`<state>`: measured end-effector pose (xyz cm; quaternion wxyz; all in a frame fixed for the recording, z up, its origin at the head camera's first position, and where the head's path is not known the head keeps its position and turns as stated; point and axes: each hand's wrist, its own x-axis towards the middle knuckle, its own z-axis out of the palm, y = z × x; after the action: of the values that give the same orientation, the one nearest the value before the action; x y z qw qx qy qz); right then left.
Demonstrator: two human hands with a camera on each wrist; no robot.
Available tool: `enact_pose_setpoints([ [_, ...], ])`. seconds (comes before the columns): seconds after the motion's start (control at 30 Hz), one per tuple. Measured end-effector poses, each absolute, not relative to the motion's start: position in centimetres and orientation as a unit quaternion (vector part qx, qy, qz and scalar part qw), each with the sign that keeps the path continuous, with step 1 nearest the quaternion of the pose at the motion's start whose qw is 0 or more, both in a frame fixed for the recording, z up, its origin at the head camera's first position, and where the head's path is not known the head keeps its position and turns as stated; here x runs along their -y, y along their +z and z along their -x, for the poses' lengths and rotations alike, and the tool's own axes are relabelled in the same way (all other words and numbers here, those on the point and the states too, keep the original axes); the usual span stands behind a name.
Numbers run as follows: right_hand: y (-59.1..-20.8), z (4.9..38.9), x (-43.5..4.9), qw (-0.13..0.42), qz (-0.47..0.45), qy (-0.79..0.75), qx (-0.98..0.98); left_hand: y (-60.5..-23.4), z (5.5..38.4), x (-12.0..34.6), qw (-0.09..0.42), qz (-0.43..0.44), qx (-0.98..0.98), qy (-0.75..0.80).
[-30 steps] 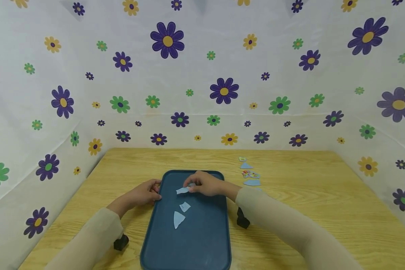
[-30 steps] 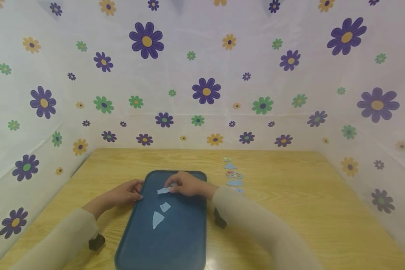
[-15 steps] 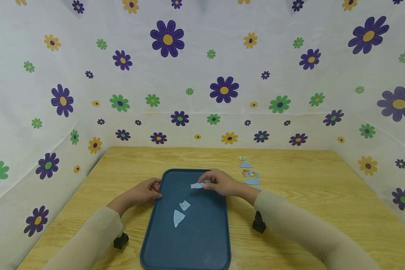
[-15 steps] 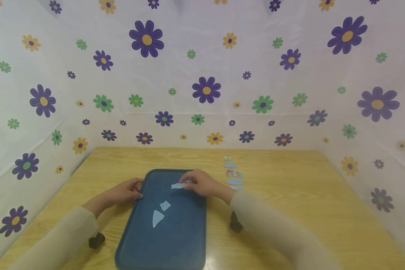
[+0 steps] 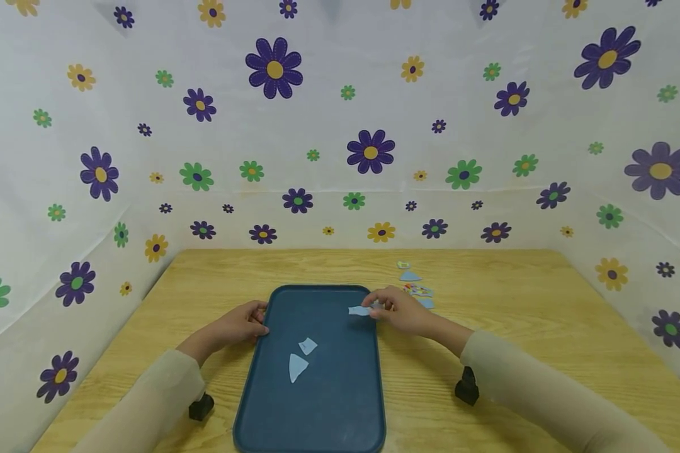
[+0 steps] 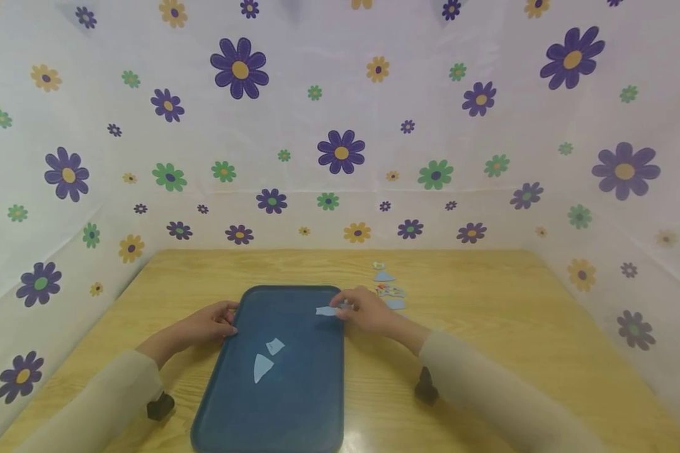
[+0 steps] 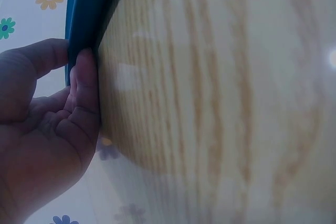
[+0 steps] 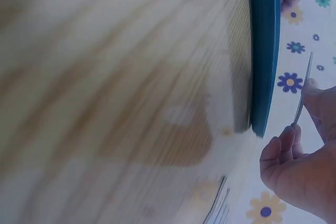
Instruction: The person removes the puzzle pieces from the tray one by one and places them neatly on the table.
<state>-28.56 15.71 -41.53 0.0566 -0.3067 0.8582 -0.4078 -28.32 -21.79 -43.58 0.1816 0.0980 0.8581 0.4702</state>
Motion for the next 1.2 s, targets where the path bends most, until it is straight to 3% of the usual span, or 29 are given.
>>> enact_pose_setpoints([
  [0.57,-42.2,26.8,-20.8,0.006,0.227,-0.416,-0.881,-43.6,28.3,21.9,0.187,-0.106,-0.852,0.477],
  [1.2,-42.3,24.1,-24.5,0.025,0.168,-0.407,-0.897,-43.6,28.2,21.8,0.185,-0.105,-0.852,0.479],
])
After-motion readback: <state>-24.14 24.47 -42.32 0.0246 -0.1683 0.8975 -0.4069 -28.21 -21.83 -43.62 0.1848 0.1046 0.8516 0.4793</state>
